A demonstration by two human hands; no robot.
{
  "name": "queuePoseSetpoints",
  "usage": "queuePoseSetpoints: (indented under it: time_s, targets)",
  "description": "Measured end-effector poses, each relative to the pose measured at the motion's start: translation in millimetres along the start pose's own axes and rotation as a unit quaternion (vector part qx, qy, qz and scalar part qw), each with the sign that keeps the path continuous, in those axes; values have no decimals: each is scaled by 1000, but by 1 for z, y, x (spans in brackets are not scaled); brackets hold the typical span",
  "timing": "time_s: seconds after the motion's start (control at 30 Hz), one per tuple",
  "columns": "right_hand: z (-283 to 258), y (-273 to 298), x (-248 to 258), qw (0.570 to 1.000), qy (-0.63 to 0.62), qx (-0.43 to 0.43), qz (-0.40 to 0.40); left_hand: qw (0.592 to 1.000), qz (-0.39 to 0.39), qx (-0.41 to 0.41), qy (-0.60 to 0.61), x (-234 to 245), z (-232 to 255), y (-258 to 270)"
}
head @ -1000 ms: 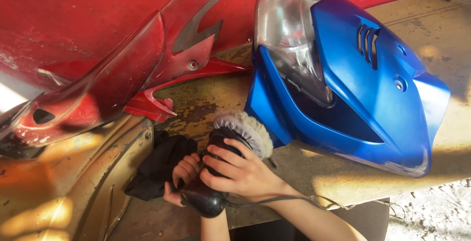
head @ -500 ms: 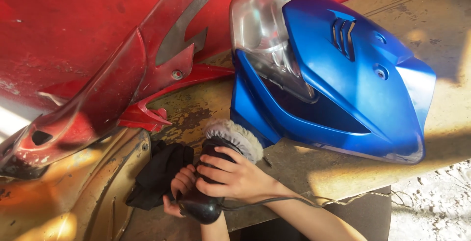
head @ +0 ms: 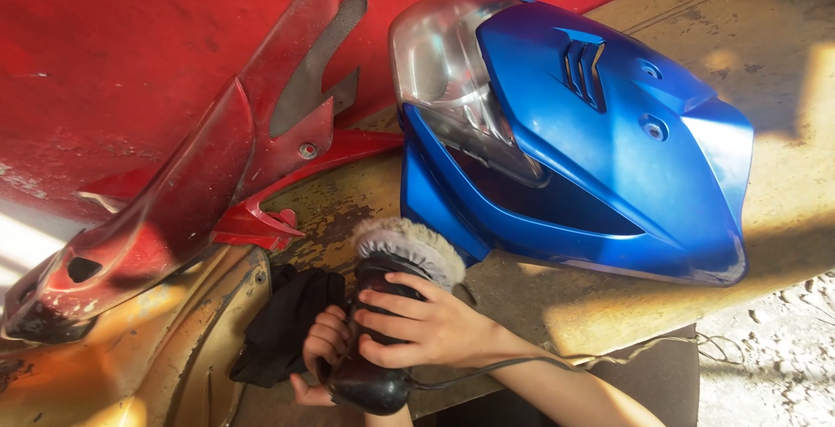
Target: The person uses a handheld electric polisher with a buffing pad to polish the surface of a blue motorcycle fairing. The fairing is placed on a wooden workbench next to a red motorcycle part. The person moves the polisher across the blue plastic surface repeatedly.
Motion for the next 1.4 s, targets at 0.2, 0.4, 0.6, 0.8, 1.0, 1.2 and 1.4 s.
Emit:
queuePoseSetpoints:
  time_s: [0.2,0.4,0.6,0.8,1.0,1.2,1.4]
  targets:
    - [-12,3,14,998,-20,-41,-39,979,-85,-15,-185,23,5,8]
    - [2,-35,28,997,-40,-51,-53,996,40,71,34,-18,-3,-10]
    - [-10,-4,39,996,-5,-76,-55,991,-95,-14,-92,6,-6,2]
    - [-6,-29,57,998,26,-50,-14,989,-125,-41,-67,-51,-6,-19]
    - [-1,-16,61,996,-42,-77,-11,980,-163,-76,-84,-48,-17,-12]
    - [-11,17,69,992,-41,-104,56,948,-255,-30,-190,-66,-2,2]
    - [26,208,67,975,-42,-191,106,887,-387,2,-253,-150,-21,-16]
Point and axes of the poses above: each hand's wrist, its own y-axis away from the middle knuckle, its own x-axis out of the back of the hand, z = x × y, the point moved 2 cm from there along -y, towards the middle knuckle, and after that the axes turned 4 degrees about -z, right-handed, at the moved point
